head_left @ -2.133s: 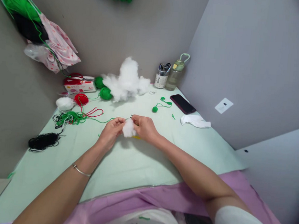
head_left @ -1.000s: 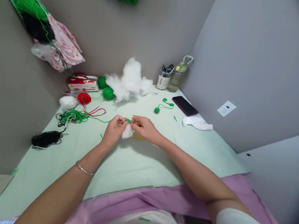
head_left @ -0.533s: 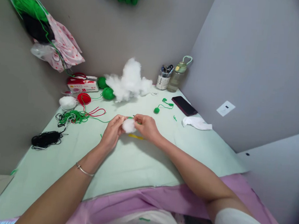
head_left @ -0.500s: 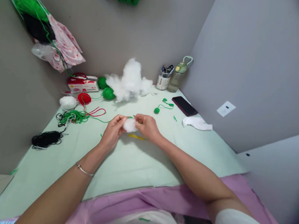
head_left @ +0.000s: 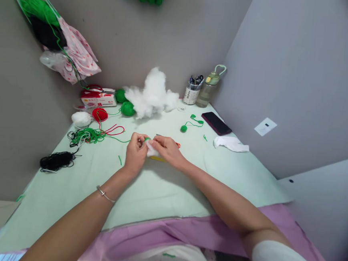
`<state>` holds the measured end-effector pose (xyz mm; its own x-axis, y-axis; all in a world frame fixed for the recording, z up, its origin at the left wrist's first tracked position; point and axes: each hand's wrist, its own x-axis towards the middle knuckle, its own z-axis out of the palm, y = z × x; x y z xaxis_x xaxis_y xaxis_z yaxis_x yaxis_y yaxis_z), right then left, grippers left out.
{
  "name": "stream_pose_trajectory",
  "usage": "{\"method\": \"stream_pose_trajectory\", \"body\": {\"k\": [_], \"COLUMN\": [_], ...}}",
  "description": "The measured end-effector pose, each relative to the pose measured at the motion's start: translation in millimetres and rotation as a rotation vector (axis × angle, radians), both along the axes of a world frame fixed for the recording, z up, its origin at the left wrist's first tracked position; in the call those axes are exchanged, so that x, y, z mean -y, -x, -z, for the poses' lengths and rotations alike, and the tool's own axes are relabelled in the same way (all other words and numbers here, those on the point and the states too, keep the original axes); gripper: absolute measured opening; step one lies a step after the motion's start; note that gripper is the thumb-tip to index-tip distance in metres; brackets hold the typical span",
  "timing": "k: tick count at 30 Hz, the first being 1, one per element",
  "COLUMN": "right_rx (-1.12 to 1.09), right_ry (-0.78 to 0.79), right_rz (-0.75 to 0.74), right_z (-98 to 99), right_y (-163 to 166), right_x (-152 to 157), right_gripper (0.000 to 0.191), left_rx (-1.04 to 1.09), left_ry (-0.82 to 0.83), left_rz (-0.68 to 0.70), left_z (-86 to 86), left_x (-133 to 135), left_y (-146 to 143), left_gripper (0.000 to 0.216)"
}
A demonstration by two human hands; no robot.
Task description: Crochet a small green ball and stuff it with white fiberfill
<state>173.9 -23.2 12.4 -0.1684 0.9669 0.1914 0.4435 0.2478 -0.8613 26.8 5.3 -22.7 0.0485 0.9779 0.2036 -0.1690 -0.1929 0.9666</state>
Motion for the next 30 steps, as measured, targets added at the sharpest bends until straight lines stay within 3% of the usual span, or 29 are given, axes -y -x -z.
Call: {"method": "stream_pose_trajectory", "body": {"k": [5,9,14,22,30], "right_rx": [-0.009,0.04,0.119,0.111,0.047], "right_ry": [0.05,0.017,-0.023,-0.03,-0.123], "right_rz": [0.081,0.169,0.107,-0.044,0.077], "right_z": [8.7,4.0,-6.5,-3.9,-9.8], "right_y": [-5.3,-9.8,-13.4,1.6,-17.0], "right_x": [-11.3,-8.2,-0.1,9.8,-4.1], "right_gripper": [0.024,0.017,0.013,0.013,0.015], "left_rx": [-0.001,0.0,-0.006,-0.012,0.019], "left_ry": [0.017,0.085,0.145,0.072,0.055], "left_rz": [0.061,0.141,0.185,0.035,-0.009], "left_z": [-6.1,-13.9,-16.1,-9.2,-7.6], "left_x": [6.7,9.5,4.9,-0.9,0.4], "left_y": [0.9,4.8,7.3,4.0,4.8], "left_gripper": [0.028,0.03,0.041,0.032,0.028]}}
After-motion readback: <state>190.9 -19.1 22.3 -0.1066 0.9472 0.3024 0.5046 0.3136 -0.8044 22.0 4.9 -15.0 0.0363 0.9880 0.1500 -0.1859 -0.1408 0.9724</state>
